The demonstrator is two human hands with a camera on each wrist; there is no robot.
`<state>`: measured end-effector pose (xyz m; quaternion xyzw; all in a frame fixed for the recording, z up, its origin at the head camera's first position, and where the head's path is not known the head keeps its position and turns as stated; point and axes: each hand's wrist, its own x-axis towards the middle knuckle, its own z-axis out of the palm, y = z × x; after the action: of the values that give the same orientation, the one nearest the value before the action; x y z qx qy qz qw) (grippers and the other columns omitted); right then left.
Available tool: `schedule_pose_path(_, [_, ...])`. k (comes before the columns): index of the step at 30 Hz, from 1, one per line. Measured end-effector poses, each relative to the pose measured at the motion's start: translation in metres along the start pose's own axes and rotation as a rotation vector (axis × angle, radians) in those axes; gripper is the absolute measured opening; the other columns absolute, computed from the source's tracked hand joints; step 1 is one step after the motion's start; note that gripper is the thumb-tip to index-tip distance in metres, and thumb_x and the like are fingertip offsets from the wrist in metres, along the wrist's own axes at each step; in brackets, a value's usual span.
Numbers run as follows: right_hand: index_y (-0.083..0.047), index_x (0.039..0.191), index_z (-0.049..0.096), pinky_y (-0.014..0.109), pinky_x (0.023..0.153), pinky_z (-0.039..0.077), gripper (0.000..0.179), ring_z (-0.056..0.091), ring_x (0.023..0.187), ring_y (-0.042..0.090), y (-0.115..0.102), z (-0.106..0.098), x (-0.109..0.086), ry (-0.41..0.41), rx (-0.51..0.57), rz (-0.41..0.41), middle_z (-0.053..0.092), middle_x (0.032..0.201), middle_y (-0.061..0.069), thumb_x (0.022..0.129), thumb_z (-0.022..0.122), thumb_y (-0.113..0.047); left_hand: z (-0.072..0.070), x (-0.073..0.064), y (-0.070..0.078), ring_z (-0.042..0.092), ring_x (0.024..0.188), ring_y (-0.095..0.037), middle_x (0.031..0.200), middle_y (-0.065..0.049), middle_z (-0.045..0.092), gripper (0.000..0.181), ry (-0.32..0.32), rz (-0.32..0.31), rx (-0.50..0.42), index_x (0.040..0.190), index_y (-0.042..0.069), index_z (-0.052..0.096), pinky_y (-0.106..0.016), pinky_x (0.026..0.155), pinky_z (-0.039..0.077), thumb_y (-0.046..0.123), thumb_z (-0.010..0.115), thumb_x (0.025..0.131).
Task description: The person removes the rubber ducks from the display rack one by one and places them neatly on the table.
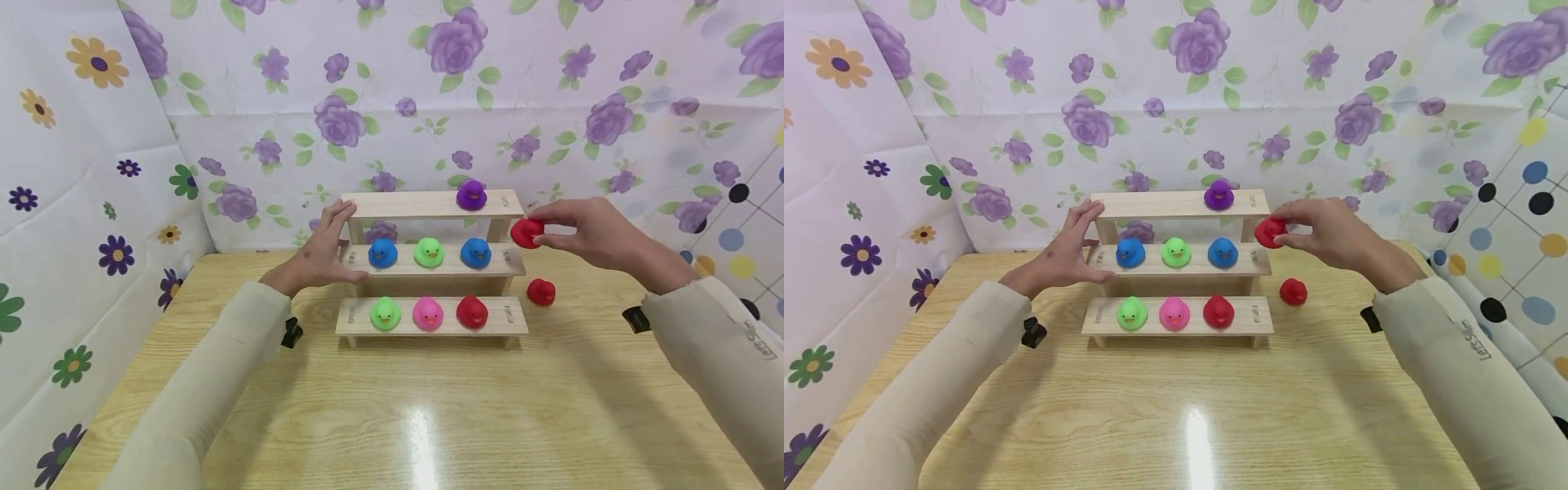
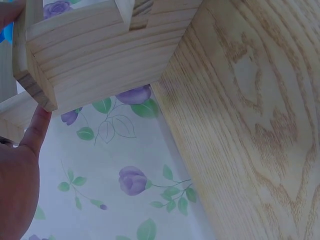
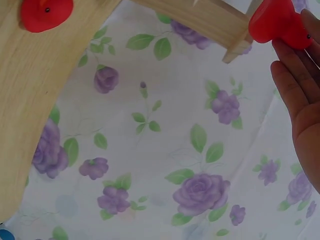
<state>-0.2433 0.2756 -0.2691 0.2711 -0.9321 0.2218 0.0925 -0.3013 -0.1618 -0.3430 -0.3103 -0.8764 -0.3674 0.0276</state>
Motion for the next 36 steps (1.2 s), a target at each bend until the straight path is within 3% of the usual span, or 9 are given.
schedule_pose_path(16, [-0.002, 0.124, 0.068, 0.058, 0.096, 0.049, 0.040, 0.064, 0.112, 0.038, 0.030, 0.012, -0.025, -0.059, 0.006, 0.117, 0.069, 0.117, 0.017, 0.086, 0.078, -0.007, 0.000, 0.001, -0.002, 0.005, 0.152, -0.023, 0.162, -0.011, 0.001, 0.123, 0.014, 0.005, -0.011, 0.160, 0.008, 0.011, -0.044, 0.104, 0.048, 0.011, 0.092, 0.068])
schedule_pose_path(29, [-0.001, 0.120, 0.070, 0.054, 0.090, 0.052, 0.038, 0.067, 0.105, 0.037, 0.060, 0.022, -0.042, -0.018, -0.035, 0.064, 0.069, 0.110, 0.012, 0.083, 0.081, -0.006, 0.000, 0.000, -0.003, 0.006, 0.151, -0.024, 0.162, -0.012, 0.003, 0.122, 0.021, 0.001, 0.018, 0.159, 0.007, 0.012, -0.043, 0.104, 0.048, 0.014, 0.093, 0.067])
schedule_pose_path(32, [-0.001, 0.120, 0.069, 0.042, 0.089, 0.055, 0.038, 0.068, 0.104, 0.038, 0.068, 0.024, -0.047, -0.011, -0.037, 0.058, 0.069, 0.111, 0.013, 0.083, 0.081, -0.006, 0.001, 0.000, -0.004, 0.006, 0.151, -0.025, 0.162, -0.012, 0.002, 0.122, 0.019, 0.011, 0.011, 0.159, 0.007, 0.012, -0.045, 0.105, 0.047, 0.013, 0.093, 0.068])
schedule_pose_path(36, [0.001, 0.120, 0.068, 0.013, 0.086, 0.052, 0.039, 0.067, 0.105, 0.039, 0.076, 0.026, -0.052, -0.024, -0.022, 0.101, 0.068, 0.113, 0.017, 0.084, 0.080, -0.007, 0.001, 0.000, -0.004, 0.009, 0.151, -0.025, 0.163, -0.012, 0.001, 0.122, 0.014, 0.018, -0.005, 0.159, 0.007, 0.011, -0.045, 0.105, 0.047, 0.013, 0.092, 0.068])
